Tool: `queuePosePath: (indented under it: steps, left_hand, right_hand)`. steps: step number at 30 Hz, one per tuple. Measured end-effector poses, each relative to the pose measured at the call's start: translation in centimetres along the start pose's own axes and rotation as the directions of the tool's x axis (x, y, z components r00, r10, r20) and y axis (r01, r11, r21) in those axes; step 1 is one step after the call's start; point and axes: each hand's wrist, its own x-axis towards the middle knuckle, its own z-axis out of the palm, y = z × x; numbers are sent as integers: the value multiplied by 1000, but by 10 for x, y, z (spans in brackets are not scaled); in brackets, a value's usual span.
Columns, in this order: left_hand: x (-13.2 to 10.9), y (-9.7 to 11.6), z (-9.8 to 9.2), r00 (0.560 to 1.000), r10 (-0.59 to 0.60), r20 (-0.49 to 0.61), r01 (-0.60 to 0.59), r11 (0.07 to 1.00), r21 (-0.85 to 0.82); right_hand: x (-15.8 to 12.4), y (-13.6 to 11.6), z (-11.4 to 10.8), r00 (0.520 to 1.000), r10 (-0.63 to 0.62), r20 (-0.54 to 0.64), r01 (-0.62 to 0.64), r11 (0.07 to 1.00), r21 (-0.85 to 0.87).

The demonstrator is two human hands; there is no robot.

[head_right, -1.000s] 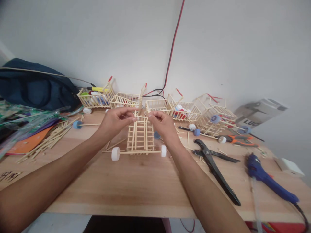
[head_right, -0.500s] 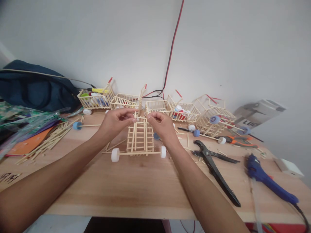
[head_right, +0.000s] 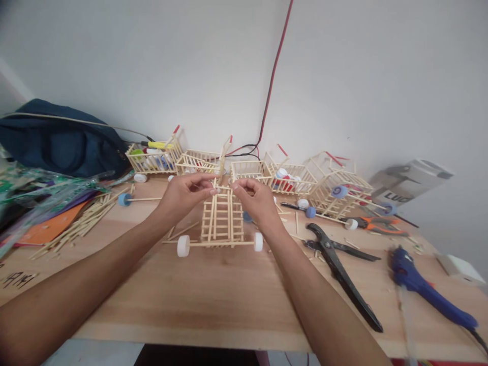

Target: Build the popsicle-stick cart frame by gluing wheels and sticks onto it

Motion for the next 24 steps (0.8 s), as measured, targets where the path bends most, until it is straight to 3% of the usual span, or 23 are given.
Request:
queuePosePath:
  steps: [24]
  left_hand:
    - [0,3,2,1000,-16,-13,16,1000,-3]
  right_hand:
    - [0,1,0,1000,-5,-10,5,1000,10]
